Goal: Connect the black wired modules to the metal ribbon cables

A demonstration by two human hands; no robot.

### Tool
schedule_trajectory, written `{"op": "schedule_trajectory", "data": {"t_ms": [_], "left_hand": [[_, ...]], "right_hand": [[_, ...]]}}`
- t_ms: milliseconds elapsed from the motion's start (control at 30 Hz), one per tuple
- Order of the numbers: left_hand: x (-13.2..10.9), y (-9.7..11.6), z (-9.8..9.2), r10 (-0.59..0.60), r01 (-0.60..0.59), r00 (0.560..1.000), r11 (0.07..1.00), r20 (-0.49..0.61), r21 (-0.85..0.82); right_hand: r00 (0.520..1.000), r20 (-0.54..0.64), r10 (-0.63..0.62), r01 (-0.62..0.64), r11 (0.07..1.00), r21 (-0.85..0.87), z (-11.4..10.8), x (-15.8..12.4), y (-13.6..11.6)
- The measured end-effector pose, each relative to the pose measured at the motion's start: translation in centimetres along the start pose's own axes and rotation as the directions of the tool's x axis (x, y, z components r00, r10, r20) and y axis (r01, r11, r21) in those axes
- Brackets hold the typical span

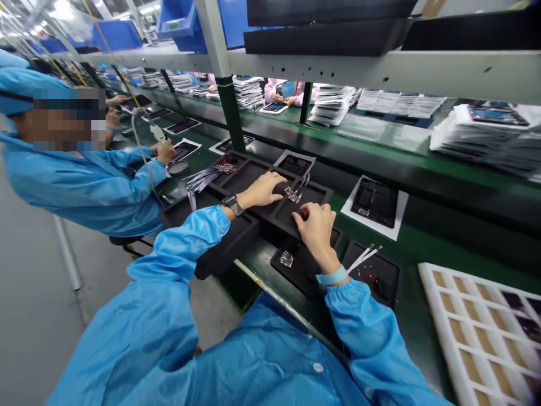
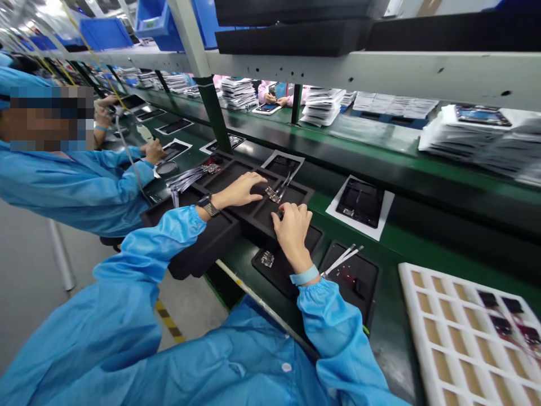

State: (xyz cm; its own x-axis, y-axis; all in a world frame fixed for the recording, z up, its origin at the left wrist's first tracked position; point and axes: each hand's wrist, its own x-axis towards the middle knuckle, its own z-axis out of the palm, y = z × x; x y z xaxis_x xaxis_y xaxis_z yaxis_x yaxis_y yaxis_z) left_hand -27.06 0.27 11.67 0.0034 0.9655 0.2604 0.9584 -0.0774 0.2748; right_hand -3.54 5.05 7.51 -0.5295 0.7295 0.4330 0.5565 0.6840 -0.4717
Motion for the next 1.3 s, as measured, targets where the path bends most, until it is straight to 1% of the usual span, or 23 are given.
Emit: {"op": "schedule_trajectory", "data": {"t_ms": [67,167,233,300,367,467,600,667,733,800,900,1000,1100,1133,1200,1233,1267,1300], "left_hand": [[-0.7,0.0,-0.3,0.002,-0.002,1.0,1.0,0.006,-0.006],[-1.6,0.2,-0.7,0.027,-0.027,1.0,0.999,0.002,-0.023],[-2.0,0.6,-0.9,0.05,-0.049,0.999,0.998,0.01,-0.037],[-1.9,1.2,-1.0,0.069,-0.068,0.997,0.997,0.027,-0.039],[-1.5,2.2,-1.0,0.089,-0.088,0.995,0.996,0.04,-0.022],[-0.6,4.6,-0.6,0.091,-0.094,0.993,0.994,0.069,0.054],[0.3,8.4,1.1,-0.033,0.008,0.988,0.986,0.15,0.164],[0.6,9.7,2.2,-0.078,0.045,0.98,0.984,0.186,0.174],[0.9,10.3,3.1,-0.088,0.052,0.973,0.985,0.213,0.165],[1.2,10.4,3.6,-0.084,0.049,0.97,0.986,0.227,0.158],[1.5,10.2,3.9,-0.076,0.039,0.969,0.987,0.236,0.158],[1.6,10.3,3.7,-0.058,0.021,0.97,0.988,0.236,0.156],[2.0,10.6,2.6,-0.047,0.014,0.976,0.988,0.212,0.153],[2.4,10.6,1.9,-0.047,0.018,0.98,0.988,0.191,0.151],[3.7,10.6,-0.3,-0.053,0.034,0.99,0.989,0.13,0.142],[4.5,10.6,-1.7,-0.055,0.047,0.996,0.993,0.071,0.11],[5.4,10.6,-3.2,-0.054,0.055,0.998,0.997,-0.015,0.053],[6.3,10.5,-4.8,-0.056,0.053,0.99,0.998,-0.127,-0.026]], "right_hand": [[0.999,0.009,0.032,-0.033,0.996,0.08,-1.0,-0.1,0.4],[0.995,0.004,0.098,-0.095,0.96,0.263,-3.0,-0.1,1.8],[0.989,-0.025,0.147,-0.128,0.922,0.366,-4.4,-0.2,2.9],[0.98,-0.059,0.192,-0.15,0.896,0.418,-5.3,-0.5,3.9],[0.974,-0.082,0.209,-0.156,0.893,0.422,-5.8,-0.9,4.4],[0.979,-0.064,0.192,-0.151,0.906,0.396,-5.6,-1.8,4.3],[0.985,0.015,0.173,-0.165,0.908,0.385,-4.8,-2.8,3.5],[0.985,0.036,0.167,-0.168,0.904,0.392,-5.0,-3.2,3.3],[0.986,0.044,0.159,-0.163,0.902,0.4,-5.5,-3.4,3.6],[0.986,0.047,0.162,-0.167,0.895,0.413,-6.4,-3.7,4.1],[0.98,0.042,0.192,-0.191,0.874,0.446,-7.8,-4.0,5.0],[0.978,0.021,0.206,-0.192,0.864,0.465,-8.8,-4.4,5.9],[0.979,-0.006,0.206,-0.179,0.864,0.471,-9.5,-4.7,6.7],[0.978,-0.011,0.207,-0.177,0.864,0.472,-9.8,-4.8,6.9],[0.978,-0.012,0.209,-0.179,0.863,0.473,-10.3,-5.0,7.2],[0.978,-0.005,0.21,-0.182,0.859,0.478,-10.6,-5.2,7.3],[0.978,0.006,0.21,-0.187,0.854,0.486,-10.9,-5.3,7.3],[0.978,0.018,0.207,-0.189,0.847,0.498,-11.3,-5.4,7.3]]}}
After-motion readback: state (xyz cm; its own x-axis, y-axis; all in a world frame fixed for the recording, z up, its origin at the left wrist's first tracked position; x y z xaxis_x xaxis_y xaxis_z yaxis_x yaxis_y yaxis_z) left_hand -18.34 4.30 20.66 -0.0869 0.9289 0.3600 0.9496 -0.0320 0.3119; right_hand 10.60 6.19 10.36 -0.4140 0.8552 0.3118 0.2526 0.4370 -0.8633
